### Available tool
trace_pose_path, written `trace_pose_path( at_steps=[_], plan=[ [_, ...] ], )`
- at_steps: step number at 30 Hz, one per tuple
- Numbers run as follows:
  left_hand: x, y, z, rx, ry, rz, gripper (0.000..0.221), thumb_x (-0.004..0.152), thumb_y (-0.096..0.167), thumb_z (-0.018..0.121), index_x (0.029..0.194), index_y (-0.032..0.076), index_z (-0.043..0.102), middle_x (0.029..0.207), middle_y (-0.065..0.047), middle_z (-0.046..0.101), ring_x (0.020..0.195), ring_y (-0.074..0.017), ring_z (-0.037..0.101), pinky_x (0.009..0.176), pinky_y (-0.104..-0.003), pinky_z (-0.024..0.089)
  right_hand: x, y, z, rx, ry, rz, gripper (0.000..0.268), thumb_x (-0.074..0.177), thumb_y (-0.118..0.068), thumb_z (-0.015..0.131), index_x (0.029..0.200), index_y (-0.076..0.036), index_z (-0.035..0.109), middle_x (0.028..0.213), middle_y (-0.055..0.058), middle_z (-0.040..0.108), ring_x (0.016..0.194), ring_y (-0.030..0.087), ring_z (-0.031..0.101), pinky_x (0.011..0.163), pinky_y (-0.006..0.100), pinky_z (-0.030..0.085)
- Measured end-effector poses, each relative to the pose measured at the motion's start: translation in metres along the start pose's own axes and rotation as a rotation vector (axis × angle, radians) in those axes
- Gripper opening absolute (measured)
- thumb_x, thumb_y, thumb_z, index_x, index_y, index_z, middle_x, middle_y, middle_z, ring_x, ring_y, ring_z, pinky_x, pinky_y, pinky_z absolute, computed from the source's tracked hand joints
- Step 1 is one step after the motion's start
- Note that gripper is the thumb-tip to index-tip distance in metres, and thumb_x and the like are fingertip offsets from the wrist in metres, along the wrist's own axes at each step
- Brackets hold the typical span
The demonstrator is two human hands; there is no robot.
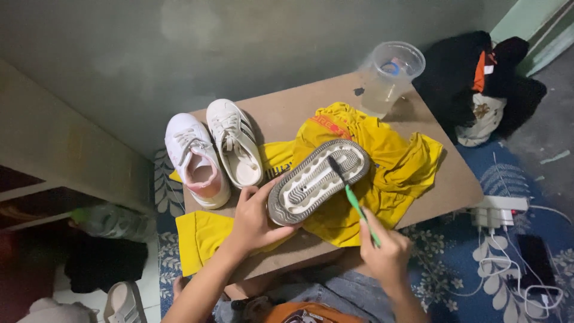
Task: Scrubbing the sole of a sneaker with a toothbrush and water to clean it.
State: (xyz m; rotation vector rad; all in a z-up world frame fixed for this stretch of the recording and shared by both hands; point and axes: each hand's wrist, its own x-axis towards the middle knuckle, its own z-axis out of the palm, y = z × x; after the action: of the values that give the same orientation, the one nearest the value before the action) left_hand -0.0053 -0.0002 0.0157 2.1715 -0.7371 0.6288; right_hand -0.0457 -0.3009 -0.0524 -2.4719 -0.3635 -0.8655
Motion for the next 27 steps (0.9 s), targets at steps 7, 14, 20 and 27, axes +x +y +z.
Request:
trace_pose_path(
  at_steps=[7,14,20,27],
  plan=[
    [-0.002,-0.003,0.002,-0.008,-0.012,-0.016,0.102,0.063,0.04,0.092,0.142,-0.007,0.048,0.145,-0.014,0.065,0.102,-0.0249,0.068,0.1,-0.036,0.044,0.008,-0.013,-0.01,0.241,0.023,-0.13,0.032,0.076,0.01,0.076,0.108,0.012,0.074,0.056,0.006,0.069,0.034,0.007,0.047,0.03,0.021,0.035],
    [-0.002,-0.003,0.001,-0.001,-0.038,-0.038,0.099,0.063,0.038,0.091,0.142,-0.007,0.049,0.141,-0.014,0.067,0.098,-0.0238,0.066,0.101,-0.037,0.042,0.01,-0.023,-0.021,0.139,-0.018,-0.125,0.034,0.08,0.006,0.077,0.114,0.01,0.074,0.05,0.001,0.061,0.033,0.008,0.042,0.03,0.023,0.032],
    [-0.009,-0.008,0.005,0.0,-0.01,-0.004,0.101,0.064,0.035,0.092,0.143,-0.005,0.045,0.144,-0.016,0.064,0.107,-0.0264,0.069,0.103,-0.039,0.042,-0.002,0.013,0.004,0.032,0.02,-0.048,0.028,0.085,0.006,0.078,0.113,0.009,0.076,0.056,0.006,0.067,0.033,0.008,0.044,0.026,0.02,0.032],
    [-0.008,-0.006,0.004,0.017,-0.028,-0.032,0.102,0.065,0.043,0.09,0.144,-0.006,0.046,0.149,-0.014,0.062,0.101,-0.0262,0.063,0.101,-0.037,0.046,0.0,-0.015,-0.012,0.235,-0.048,-0.065,0.029,0.082,0.002,0.076,0.11,0.008,0.074,0.052,0.003,0.066,0.031,0.007,0.044,0.026,0.021,0.033]
  ],
)
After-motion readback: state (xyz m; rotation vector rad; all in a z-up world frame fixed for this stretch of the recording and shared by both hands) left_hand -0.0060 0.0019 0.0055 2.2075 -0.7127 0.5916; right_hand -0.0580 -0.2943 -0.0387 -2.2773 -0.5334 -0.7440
